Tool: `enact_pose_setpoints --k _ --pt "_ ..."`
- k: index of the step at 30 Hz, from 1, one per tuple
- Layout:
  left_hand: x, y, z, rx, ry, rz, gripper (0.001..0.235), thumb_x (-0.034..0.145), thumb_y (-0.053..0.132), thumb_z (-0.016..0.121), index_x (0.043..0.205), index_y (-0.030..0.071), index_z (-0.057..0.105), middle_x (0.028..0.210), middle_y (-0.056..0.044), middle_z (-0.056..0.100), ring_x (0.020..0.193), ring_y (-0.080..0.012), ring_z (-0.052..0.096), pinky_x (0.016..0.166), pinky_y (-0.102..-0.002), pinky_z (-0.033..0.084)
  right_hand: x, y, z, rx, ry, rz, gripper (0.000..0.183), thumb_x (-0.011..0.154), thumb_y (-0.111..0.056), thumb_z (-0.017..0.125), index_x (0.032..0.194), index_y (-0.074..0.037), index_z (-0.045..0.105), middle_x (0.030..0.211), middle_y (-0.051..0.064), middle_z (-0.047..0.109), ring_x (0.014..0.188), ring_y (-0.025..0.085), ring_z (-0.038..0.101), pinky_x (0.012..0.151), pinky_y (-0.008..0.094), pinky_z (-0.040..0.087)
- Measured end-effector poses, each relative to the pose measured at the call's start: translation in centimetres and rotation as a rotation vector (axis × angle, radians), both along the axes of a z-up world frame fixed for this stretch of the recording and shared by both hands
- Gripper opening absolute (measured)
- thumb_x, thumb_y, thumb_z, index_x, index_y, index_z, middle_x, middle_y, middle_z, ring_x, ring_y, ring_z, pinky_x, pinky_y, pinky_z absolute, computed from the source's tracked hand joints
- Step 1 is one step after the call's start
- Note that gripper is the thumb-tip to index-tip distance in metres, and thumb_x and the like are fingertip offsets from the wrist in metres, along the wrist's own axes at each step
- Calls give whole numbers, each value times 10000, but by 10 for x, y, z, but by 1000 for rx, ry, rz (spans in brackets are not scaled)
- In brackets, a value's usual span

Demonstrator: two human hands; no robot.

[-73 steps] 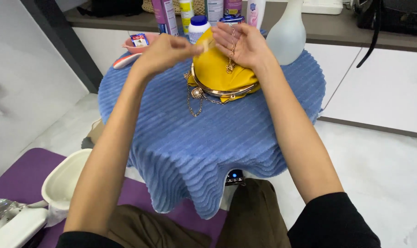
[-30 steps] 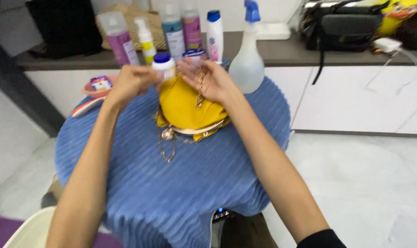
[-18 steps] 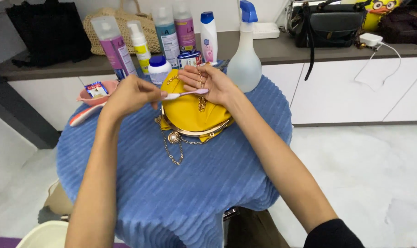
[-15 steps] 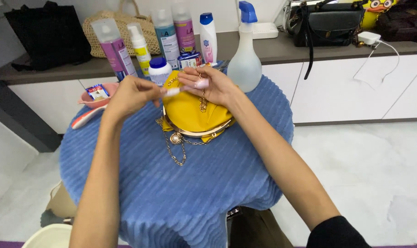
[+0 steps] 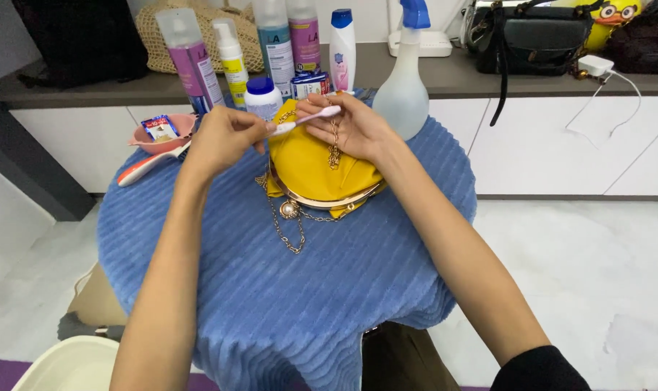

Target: The person is cleaning a yellow clutch bag by spraying it with a cleaning solution and then using a toothbrush to scrub the leather surface and the metal chain strap.

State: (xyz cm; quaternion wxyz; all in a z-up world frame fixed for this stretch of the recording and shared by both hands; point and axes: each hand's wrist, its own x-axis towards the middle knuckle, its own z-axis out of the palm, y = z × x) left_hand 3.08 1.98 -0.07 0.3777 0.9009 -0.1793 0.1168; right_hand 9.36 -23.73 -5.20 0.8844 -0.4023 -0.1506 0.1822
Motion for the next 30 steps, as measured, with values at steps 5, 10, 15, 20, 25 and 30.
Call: enact_pose_setpoints --k 5,10,15,20,25,30 --pt "-15 -2 4 28 95 -103 122 905 183 722 928 113 819 619 -41 721 470 -139 439 522 -266 328 4 -3 -2 28 -18 10 391 967 -246 541 1299 -85 671 1359 152 668 1243 289 665 1054 479 567" --pt "6 -10 -7 32 -9 8 118 924 327 733 962 257 820 664 55 723 605 -177 605 615 -292 396 1 -2 2 15 -20 33 382 953 -244 545 1276 -98 687 1354 146 675 1245 286 668 1036 459 583" --pt "-8 -4 -5 27 95 -113 128 889 235 729 820 181 821 606 1 709 498 -110 470 513 -246 345 5 -6 -1 44 16 26 393 953 -242 554 1297 -96 677 1366 141 669 1263 287 660 1055 490 565" --pt "0 -4 -5 -82 77 -149 96 899 191 737 935 143 812 636 -45 710 493 -95 452 508 -231 328 -1 -4 3 43 -7 22 385 946 -238 560 1280 -93 686 1346 152 679 1256 297 662 1076 484 557" --pt "-1 -5 -6 -1 -25 0 105 922 319 715 933 283 813 666 72 722 584 -124 562 595 -250 378 1 -4 2 24 -6 28 384 952 -238 543 1274 -89 691 1348 164 677 1264 320 654 1082 493 547" --pt "-23 1 2 -21 63 -52 101 883 245 746 918 188 822 656 -8 727 615 -156 508 619 -277 359 -7 0 6 6 -41 23 386 972 -238 525 1293 -84 676 1344 152 682 1251 299 666 1068 483 562"
